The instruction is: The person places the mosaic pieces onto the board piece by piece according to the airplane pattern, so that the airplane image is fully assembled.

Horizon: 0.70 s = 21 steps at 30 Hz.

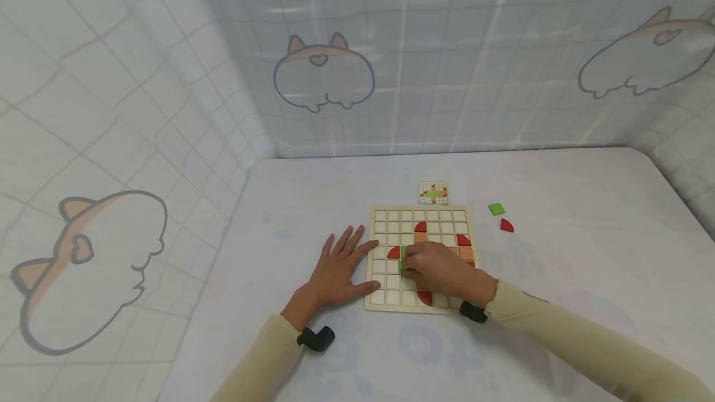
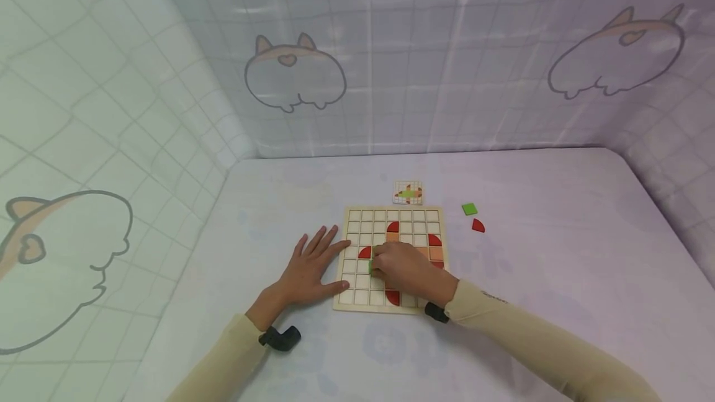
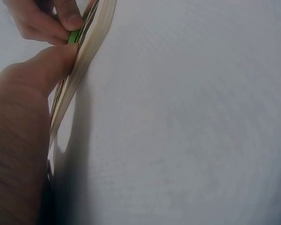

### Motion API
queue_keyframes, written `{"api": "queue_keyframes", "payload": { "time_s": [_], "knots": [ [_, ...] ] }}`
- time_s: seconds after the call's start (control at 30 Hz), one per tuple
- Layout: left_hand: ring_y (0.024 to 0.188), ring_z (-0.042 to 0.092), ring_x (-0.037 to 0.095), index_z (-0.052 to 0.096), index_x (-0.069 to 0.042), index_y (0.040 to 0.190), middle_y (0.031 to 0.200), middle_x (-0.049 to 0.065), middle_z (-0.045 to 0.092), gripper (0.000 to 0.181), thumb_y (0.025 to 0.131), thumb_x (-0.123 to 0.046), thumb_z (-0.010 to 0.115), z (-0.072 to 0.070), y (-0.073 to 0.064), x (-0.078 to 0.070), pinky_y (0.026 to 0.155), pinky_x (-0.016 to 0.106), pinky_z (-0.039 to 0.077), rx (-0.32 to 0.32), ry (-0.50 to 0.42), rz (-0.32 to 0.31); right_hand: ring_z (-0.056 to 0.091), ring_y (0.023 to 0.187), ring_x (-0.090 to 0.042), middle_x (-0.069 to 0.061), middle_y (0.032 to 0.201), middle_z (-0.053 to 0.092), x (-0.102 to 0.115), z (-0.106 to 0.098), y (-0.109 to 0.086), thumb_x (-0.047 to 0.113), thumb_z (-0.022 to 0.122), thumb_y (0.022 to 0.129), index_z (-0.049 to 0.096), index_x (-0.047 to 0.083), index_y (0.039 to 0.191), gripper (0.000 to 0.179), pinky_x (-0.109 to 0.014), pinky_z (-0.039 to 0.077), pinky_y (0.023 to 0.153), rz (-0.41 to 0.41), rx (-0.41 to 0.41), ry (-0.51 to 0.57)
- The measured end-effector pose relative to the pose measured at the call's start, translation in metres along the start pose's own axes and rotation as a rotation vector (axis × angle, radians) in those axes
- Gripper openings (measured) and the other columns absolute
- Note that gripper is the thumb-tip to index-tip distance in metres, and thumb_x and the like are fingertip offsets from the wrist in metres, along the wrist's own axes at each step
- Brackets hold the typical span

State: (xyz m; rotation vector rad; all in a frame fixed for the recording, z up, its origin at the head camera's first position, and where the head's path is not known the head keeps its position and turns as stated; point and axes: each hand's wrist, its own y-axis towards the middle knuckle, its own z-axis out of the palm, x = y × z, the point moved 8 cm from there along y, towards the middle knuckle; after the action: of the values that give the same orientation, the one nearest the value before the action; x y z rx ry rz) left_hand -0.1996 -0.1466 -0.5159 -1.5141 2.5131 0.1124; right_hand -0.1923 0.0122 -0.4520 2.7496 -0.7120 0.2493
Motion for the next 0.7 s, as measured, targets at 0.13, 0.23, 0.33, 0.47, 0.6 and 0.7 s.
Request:
{"api": "queue_keyframes", "payload": {
  "time_s": [0.13, 0.23, 0.33, 0.47, 0.6, 0.7],
  "knots": [
    [0.150, -0.002, 0.024, 0.025, -0.034, 0.156, 0.165, 0.001, 0.003, 0.083, 0.087, -0.078, 0.039, 0.0018, 0.0008, 0.0008, 0.114, 0.057, 0.001, -0.005, 0.004, 0.002, 0.060, 0.071, -0.008, 0.005, 0.081, 0.064, -0.0031, 0.0020, 0.0022, 0.016, 0.082, 0.081, 0.078, 0.012, 0.094, 0.013, -0.023, 0.052, 0.069, 0.057, 0.030, 0.029],
    [0.150, -0.002, 0.024, 0.025, -0.034, 0.156, 0.165, 0.001, 0.004, 0.084, 0.087, -0.079, 0.038, 0.0022, 0.0011, 0.0015, 0.114, 0.057, 0.002, -0.019, 0.002, 0.007, 0.055, 0.073, -0.011, 0.005, 0.083, 0.064, -0.0045, 0.0016, 0.0038, 0.019, 0.082, 0.082, 0.079, 0.015, 0.096, 0.015, -0.023, 0.050, 0.066, 0.068, 0.045, -0.026],
    [0.150, -0.003, 0.024, 0.024, -0.035, 0.156, 0.165, 0.001, 0.003, 0.084, 0.086, -0.080, 0.037, 0.0015, 0.0009, 0.0020, 0.114, 0.056, 0.001, -0.004, 0.011, 0.001, 0.052, 0.077, -0.014, 0.005, 0.084, 0.063, -0.0058, -0.0002, 0.0032, 0.024, 0.080, 0.084, 0.079, 0.019, 0.096, 0.014, -0.027, 0.050, 0.069, 0.047, 0.054, -0.106],
    [0.150, 0.000, 0.025, 0.025, -0.034, 0.156, 0.165, 0.002, 0.005, 0.084, 0.086, -0.080, 0.037, -0.0010, -0.0010, 0.0019, 0.114, 0.057, 0.003, -0.009, 0.024, -0.003, 0.054, 0.083, -0.017, 0.004, 0.088, 0.063, -0.0044, -0.0004, 0.0016, 0.025, 0.078, 0.086, 0.077, 0.022, 0.101, 0.016, -0.031, 0.051, 0.074, 0.019, 0.079, -0.173],
    [0.150, 0.002, 0.026, 0.027, -0.033, 0.155, 0.165, 0.003, 0.007, 0.083, 0.086, -0.079, 0.040, -0.0021, -0.0013, 0.0001, 0.114, 0.058, 0.004, -0.040, -0.002, 0.011, 0.051, 0.085, -0.017, 0.004, 0.091, 0.064, -0.0045, 0.0008, -0.0016, 0.024, 0.079, 0.085, 0.078, 0.023, 0.101, 0.017, -0.031, 0.051, 0.075, 0.027, 0.096, -0.175],
    [0.150, 0.001, 0.026, 0.027, -0.033, 0.155, 0.165, 0.003, 0.006, 0.083, 0.086, -0.079, 0.040, -0.0011, -0.0010, -0.0004, 0.114, 0.058, 0.003, -0.041, -0.003, 0.014, 0.052, 0.086, -0.016, 0.006, 0.091, 0.063, -0.0079, -0.0020, -0.0053, 0.024, 0.079, 0.084, 0.078, 0.023, 0.100, 0.016, -0.032, 0.049, 0.076, 0.028, 0.063, -0.122]
  ]
}}
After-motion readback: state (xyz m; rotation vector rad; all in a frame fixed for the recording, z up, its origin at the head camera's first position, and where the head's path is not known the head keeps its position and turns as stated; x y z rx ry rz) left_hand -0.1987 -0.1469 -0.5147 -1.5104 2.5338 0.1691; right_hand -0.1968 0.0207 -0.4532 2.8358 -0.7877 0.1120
